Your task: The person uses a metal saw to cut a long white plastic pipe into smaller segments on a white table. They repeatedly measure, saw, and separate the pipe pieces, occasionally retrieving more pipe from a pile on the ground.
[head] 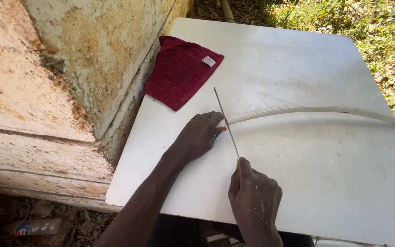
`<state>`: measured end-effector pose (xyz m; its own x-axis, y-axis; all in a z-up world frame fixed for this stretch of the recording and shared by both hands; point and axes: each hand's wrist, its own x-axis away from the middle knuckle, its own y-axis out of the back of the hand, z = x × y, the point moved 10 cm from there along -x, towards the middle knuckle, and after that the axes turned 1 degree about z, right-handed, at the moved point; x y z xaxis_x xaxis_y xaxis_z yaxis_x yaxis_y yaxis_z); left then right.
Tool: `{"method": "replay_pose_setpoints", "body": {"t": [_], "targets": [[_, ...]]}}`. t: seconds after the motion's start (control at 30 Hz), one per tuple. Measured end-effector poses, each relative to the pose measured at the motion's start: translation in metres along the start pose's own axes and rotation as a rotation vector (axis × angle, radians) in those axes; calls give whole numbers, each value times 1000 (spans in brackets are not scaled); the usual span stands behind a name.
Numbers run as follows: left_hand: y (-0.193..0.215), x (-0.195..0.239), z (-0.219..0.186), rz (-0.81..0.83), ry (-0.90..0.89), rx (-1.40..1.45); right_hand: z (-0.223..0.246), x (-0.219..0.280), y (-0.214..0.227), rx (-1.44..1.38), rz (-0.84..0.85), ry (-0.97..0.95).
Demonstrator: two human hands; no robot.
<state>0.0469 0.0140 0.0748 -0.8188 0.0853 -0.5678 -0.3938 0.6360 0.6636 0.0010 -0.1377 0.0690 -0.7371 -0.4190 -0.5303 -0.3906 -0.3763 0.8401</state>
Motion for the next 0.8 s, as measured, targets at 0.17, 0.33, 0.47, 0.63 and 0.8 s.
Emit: {"method": "replay_pose_setpoints", "body": {"t": [0.17,0.33,0.47,0.63,0.8], "targets": [[-1,0,-9,9,-75,59,13,-29,-7,-17,-141,101],[2,0,3,-57,-15,-31,-1,-10,12,-479,153,-356],[9,-1,4,-72,19,-10,14,5,4,28,134,10],[14,4,-20,-49,-102,89,18,-36,-5,-129,-233,145],[13,0,10,-129,-7,5,34,-7,25,-145,-105,202]]}}
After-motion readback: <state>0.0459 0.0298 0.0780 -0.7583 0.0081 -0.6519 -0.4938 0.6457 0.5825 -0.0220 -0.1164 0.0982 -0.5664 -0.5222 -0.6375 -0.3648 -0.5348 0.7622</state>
